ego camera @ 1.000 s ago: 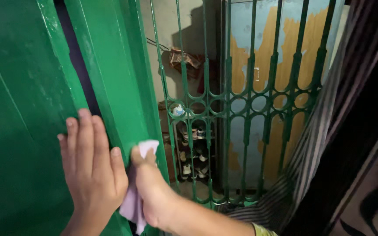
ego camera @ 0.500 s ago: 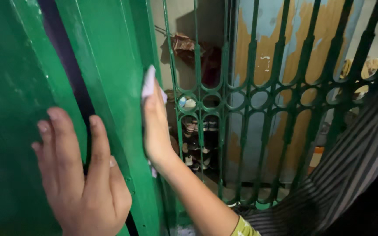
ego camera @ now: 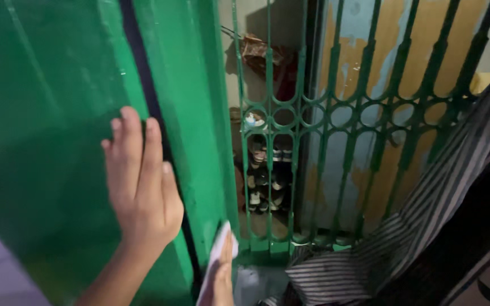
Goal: The person sprays a liquid onto a green wooden door and then wipes the door and a metal grate with a cloth.
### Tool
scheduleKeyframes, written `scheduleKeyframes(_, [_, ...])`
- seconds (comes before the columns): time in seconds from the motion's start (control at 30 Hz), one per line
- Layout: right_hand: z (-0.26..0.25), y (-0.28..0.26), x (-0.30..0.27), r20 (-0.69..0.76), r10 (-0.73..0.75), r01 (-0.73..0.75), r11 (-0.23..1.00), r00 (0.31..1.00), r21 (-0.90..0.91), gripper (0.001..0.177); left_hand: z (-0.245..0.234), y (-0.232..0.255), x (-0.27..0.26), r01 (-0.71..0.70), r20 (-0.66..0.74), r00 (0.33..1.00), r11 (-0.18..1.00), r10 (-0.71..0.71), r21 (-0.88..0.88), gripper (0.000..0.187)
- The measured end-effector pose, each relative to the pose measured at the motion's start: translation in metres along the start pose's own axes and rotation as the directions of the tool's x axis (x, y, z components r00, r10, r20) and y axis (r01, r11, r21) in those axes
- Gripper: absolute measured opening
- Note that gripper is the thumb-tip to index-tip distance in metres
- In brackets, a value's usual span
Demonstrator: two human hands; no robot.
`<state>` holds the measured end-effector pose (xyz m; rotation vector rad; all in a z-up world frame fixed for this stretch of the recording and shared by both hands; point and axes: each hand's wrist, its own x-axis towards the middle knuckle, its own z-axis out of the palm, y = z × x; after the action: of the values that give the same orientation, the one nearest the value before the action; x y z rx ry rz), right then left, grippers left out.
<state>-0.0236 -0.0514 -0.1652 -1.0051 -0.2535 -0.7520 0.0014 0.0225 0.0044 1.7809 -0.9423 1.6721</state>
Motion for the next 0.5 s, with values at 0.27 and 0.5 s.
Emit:
scheduleKeyframes(0.27, [0.053, -0.104, 0.095, 0.516, -0.481, 0.705, 0.472, 0.709, -0.529, 0.058, -0.035, -0.015, -0.001, 0.151, 0.081, 0.989, 0.876, -0.127, -0.459, 0.045])
scheduleKeyframes(0.5, [0.024, -0.052, 0.060, 0.479, -0.533, 0.701, 0.368, 0.697, -0.610, 0.059, -0.025, -0.035, -0.037, 0.101, 0.076, 0.993, 0.991, -0.094, -0.089, 0.047])
